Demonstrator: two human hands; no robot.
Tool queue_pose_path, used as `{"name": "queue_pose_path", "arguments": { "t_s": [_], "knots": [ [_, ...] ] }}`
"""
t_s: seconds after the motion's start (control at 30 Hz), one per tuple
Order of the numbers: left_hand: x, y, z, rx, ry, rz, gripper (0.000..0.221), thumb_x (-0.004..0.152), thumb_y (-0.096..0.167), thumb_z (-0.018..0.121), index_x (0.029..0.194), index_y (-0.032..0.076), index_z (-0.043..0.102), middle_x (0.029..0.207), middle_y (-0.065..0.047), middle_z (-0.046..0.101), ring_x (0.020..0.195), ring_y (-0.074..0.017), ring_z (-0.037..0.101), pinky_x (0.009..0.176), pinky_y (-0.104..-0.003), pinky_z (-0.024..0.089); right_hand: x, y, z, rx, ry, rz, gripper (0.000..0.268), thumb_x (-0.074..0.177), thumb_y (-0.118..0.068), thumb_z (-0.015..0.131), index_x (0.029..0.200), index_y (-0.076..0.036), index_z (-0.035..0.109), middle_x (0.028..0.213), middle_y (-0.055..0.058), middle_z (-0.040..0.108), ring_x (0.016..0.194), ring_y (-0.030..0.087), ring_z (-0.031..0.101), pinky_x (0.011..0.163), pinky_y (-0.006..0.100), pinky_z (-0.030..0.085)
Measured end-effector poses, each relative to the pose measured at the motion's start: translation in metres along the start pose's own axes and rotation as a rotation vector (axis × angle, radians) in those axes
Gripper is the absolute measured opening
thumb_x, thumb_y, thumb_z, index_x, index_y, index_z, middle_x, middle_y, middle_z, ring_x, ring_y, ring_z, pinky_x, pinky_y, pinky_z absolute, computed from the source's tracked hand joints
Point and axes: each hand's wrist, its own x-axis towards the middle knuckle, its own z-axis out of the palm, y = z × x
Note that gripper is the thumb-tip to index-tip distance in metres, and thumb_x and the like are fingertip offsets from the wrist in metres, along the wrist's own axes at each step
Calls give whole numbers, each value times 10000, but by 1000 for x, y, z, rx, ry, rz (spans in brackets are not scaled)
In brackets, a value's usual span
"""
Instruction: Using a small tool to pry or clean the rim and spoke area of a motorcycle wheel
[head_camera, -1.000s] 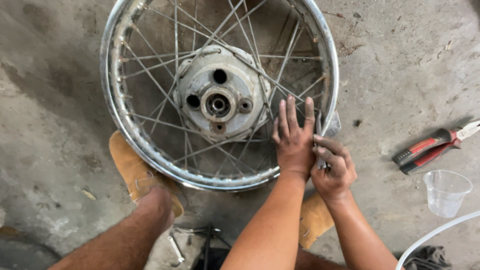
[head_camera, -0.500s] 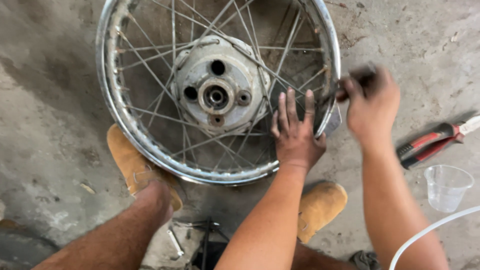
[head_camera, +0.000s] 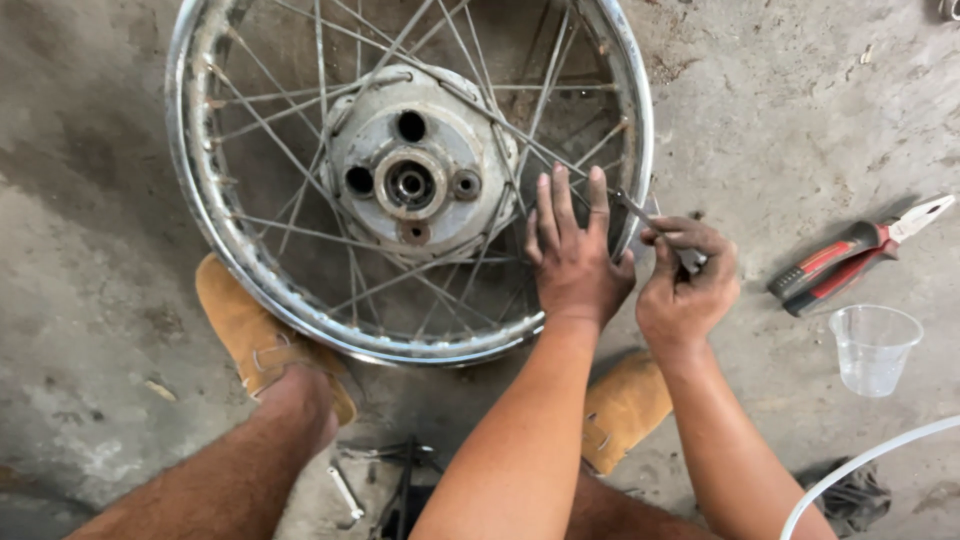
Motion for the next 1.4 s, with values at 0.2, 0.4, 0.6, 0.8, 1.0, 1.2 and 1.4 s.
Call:
{"name": "queue_pose_path", "arguments": {
  "t_s": [0.2, 0.4, 0.6, 0.8, 1.0, 1.2, 1.4],
  "knots": [
    [-3, -3, 8, 67, 33, 19, 1197, 638, 435, 832, 1645, 225, 219, 1720, -208, 202, 1622, -363, 178, 1247, -557, 264, -19, -5, 7, -74, -4, -64, 257, 979, 68, 779, 888, 3, 548, 971, 189, 742, 759, 350, 758, 681, 390, 595],
    [-3, -14, 28, 53, 4, 40, 1169, 681, 274, 869, 1649, 213, 217, 1715, -235, 183, 1610, -390, 176, 1210, -584, 302, -30, 7, 9, -215, -40, -187, 246, 963, -46, 827, 837, -62, 615, 964, 98, 777, 794, 312, 750, 756, 382, 595],
    [-1, -2, 9, 104, 4, 6, 1055, 783, 327, 836, 1641, 245, 227, 1717, -196, 198, 1615, -355, 175, 1213, -555, 306, 3, 22, 7, -261, -233, -136, 136, 1011, -50, 702, 898, -79, 633, 893, 126, 714, 751, 404, 676, 728, 514, 566],
    [1, 4, -5, -14, -67, -31, 1174, 648, 337, 864, 1633, 233, 233, 1720, -213, 168, 1624, -379, 129, 1247, -600, 215, 107, 52, 22, 186, -395, 436, 98, 1079, 130, 622, 1156, 95, 574, 944, 167, 695, 648, 155, 644, 534, 245, 567],
    [-1, 3, -4, 43, -50, -23, 1152, 657, 344, 862, 1627, 211, 255, 1709, -224, 171, 1608, -395, 149, 1225, -593, 253, 56, 1, 6, 15, -119, 279, 164, 1030, 196, 587, 1102, 59, 533, 901, 200, 705, 688, 275, 723, 619, 364, 594],
    [-3, -10, 32, 137, 97, 44, 1128, 655, 423, 818, 1629, 235, 280, 1705, -219, 222, 1603, -378, 214, 1214, -573, 321, -13, -1, 4, -174, -189, 131, 202, 920, 114, 729, 936, -55, 618, 1065, 161, 764, 970, 388, 743, 854, 449, 563],
    [-2, -2, 11, 41, 127, 45, 1133, 605, 369, 810, 1613, 219, 314, 1693, -213, 263, 1597, -385, 252, 1202, -585, 348, -20, -3, 0, -201, -85, 88, 183, 981, 12, 762, 921, -103, 633, 1103, 95, 775, 964, 310, 757, 855, 378, 584]
  ]
}}
